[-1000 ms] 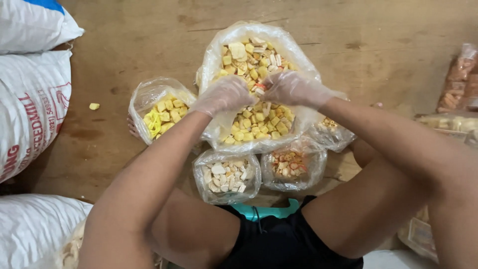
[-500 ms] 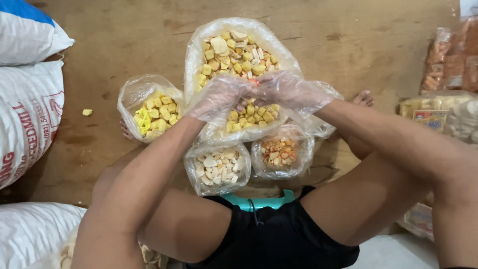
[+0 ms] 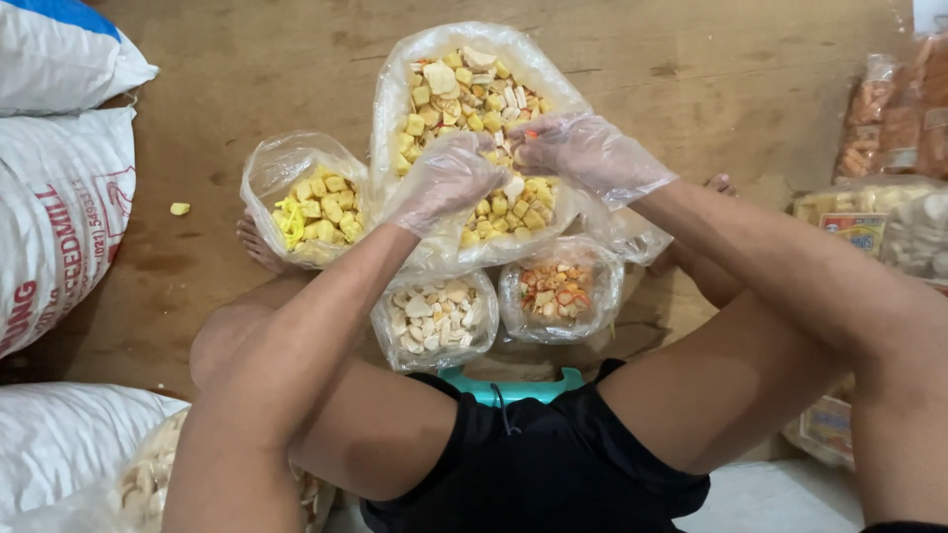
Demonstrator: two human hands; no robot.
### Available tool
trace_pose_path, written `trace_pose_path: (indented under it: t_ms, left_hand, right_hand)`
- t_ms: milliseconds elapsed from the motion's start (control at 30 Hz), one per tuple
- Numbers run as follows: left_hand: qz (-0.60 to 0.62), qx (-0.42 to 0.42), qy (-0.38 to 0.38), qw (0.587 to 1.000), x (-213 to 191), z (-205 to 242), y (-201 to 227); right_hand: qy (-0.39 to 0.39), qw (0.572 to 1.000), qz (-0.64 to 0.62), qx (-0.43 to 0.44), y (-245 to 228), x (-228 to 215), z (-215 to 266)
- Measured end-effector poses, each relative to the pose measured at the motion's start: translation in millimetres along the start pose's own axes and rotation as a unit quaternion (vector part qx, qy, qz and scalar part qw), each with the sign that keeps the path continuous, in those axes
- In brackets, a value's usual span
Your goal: The person sits on the floor and sorts small snack pieces from a large plastic bag into smaller bags using gloved hands. The task involves repeatedly scooping and separating snack items by type or color into multiple containers.
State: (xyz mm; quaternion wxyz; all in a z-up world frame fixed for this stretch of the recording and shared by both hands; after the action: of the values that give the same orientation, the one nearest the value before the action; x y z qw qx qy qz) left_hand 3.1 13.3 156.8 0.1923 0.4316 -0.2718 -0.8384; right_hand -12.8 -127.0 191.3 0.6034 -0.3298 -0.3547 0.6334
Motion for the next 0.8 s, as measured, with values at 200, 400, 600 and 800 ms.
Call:
trace_pose_path:
  t_ms: [200,400,600,800]
  left_hand:
    - [0.357,-0.083,0.005,0.93,7,2,-2]
    - [0.502,-0.131,-0.044,0.854,23,-5,-11]
    - [0.718,-0.168,-0.132,0.663,68,-43,-38]
    - [0.724,-0.208,-0.094,0.651,53,-42,-30]
  right_hand:
    - [-0.025,0.978,0.201,-0.055,6,5,-14]
    - [0.024,0.903,0.428,-0.021,48,-4,-43]
    - [-0.087,0.826,0.556,-0.042,8,31,-18]
    - [-0.024,0.854,0.507,-0.117,11,36,-41]
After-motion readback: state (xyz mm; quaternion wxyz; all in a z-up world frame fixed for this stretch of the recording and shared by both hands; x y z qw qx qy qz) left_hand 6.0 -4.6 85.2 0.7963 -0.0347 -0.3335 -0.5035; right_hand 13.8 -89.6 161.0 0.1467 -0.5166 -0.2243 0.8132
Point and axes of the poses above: each hand's wrist, its own z-axis away from the middle knuckle, its own x-axis out of the palm, y = z × x, the point moved 8 cm from there along -z, towards the middle knuckle, and after that the axes turned 7 degrees about y, right-handed, at the moved point
